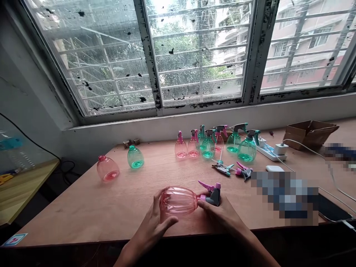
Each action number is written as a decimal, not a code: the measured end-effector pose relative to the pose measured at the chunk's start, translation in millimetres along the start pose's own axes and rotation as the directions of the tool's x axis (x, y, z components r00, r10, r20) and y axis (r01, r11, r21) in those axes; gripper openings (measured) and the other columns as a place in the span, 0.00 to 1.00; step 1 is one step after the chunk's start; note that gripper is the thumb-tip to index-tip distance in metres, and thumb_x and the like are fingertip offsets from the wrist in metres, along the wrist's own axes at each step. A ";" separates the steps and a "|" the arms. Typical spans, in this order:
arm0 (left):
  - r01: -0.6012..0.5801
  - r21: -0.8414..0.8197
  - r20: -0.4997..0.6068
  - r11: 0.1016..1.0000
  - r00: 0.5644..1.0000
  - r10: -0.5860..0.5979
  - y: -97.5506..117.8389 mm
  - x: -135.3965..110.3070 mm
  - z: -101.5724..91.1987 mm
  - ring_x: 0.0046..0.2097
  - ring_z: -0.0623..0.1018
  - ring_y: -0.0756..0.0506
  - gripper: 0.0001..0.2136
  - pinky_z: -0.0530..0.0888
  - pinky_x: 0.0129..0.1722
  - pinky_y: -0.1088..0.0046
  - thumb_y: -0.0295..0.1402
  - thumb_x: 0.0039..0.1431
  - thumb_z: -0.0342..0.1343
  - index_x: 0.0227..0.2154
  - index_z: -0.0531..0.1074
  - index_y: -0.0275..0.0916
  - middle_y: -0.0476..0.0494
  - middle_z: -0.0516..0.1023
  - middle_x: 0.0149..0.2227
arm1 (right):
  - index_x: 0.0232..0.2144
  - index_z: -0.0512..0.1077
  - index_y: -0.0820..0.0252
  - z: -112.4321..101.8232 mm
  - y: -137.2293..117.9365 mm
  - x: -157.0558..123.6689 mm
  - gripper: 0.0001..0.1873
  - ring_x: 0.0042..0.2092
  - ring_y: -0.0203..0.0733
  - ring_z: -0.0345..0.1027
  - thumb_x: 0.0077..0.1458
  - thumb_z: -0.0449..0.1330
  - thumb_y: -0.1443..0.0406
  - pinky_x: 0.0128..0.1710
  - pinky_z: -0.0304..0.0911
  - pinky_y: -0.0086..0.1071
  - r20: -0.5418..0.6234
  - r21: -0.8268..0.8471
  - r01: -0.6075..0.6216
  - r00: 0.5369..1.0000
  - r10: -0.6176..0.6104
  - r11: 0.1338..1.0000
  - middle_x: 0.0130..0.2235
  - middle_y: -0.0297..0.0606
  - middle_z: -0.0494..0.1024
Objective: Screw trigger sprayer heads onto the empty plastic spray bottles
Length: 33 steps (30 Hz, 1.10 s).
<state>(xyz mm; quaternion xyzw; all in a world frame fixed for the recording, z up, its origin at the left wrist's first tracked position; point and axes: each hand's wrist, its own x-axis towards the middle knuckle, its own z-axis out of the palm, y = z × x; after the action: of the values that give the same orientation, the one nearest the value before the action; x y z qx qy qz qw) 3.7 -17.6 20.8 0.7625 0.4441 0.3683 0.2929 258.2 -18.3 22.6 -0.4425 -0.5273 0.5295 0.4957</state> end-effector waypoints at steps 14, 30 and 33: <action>-0.077 -0.032 0.141 0.997 0.987 0.081 -2.3 -1.7 -4.6 0.70 0.57 0.33 0.58 0.59 0.65 0.44 0.32 0.51 0.70 0.69 0.27 0.52 0.32 0.49 0.71 | 0.28 0.70 0.58 -1.0 6.2 -0.6 0.25 0.18 0.34 0.59 0.42 0.72 0.46 0.20 0.55 0.29 -0.016 0.193 -0.072 0.997 0.077 0.979 0.18 0.27 0.69; 0.061 -0.100 0.211 0.993 0.977 -0.039 -4.5 0.2 -10.8 0.71 0.54 0.35 0.43 0.53 0.68 0.47 0.53 0.63 0.51 0.70 0.30 0.48 0.36 0.49 0.72 | 0.31 0.71 0.59 -3.5 4.6 -3.7 0.19 0.22 0.40 0.69 0.48 0.70 0.51 0.22 0.61 0.30 0.037 0.181 -0.078 0.997 0.073 0.980 0.21 0.31 0.76; 0.093 -0.098 0.220 0.991 0.973 -0.069 -2.0 0.1 -10.5 0.70 0.55 0.36 0.43 0.52 0.68 0.48 0.50 0.63 0.53 0.70 0.31 0.47 0.35 0.51 0.71 | 0.32 0.70 0.59 -5.4 6.9 -2.3 0.19 0.23 0.39 0.70 0.49 0.70 0.52 0.22 0.61 0.30 0.039 0.173 -0.074 0.997 0.068 0.982 0.22 0.32 0.78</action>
<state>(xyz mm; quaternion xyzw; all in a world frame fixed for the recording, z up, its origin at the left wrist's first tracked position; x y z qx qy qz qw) -5.8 -15.4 25.1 0.7622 0.4200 0.2946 0.3949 263.4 -19.6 15.4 -0.4071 -0.4708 0.5981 0.5048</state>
